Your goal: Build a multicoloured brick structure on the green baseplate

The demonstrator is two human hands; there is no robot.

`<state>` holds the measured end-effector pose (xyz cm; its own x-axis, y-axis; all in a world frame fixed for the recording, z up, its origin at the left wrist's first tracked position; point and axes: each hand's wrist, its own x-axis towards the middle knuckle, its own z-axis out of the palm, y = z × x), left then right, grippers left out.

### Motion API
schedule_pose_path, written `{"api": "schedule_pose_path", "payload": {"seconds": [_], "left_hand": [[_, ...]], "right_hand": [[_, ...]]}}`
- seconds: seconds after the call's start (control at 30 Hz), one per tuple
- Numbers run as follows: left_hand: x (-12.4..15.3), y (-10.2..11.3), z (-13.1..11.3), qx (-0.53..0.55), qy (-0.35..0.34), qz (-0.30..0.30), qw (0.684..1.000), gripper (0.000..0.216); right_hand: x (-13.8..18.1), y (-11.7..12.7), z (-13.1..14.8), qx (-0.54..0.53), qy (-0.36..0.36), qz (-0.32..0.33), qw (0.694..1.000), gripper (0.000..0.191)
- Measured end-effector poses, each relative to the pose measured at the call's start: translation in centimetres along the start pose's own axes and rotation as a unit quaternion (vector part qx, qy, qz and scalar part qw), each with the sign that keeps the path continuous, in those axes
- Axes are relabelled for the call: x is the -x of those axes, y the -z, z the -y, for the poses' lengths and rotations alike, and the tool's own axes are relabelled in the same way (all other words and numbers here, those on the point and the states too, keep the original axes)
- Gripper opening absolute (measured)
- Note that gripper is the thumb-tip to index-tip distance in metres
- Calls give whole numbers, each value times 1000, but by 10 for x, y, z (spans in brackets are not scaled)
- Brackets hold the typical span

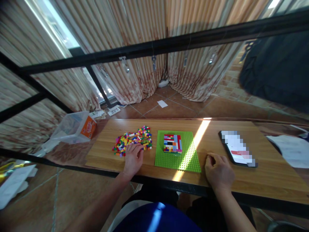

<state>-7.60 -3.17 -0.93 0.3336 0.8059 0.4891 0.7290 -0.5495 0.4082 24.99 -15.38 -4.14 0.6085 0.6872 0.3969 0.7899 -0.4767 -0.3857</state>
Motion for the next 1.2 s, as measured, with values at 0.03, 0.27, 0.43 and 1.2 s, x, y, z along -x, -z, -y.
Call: {"api": "schedule_pose_path", "payload": {"seconds": [0.03, 0.27, 0.43, 1.2], "left_hand": [[0, 0, 0, -3, 1, 7, 1000, 18], [-10, -9, -19, -46, 5, 47, 998, 10], [-14, -18, -23, -67, 11, 59, 996, 3], [-18, -21, -42, 105, -14, 59, 993, 13]], "right_hand": [[0, 1, 1, -2, 0, -2, 1000, 28], [0, 2, 3, -4, 4, -9, 1000, 28], [0, 1, 1, 4, -4, 3, 1000, 28], [0, 0, 4, -4, 0, -5, 1000, 27]]}}
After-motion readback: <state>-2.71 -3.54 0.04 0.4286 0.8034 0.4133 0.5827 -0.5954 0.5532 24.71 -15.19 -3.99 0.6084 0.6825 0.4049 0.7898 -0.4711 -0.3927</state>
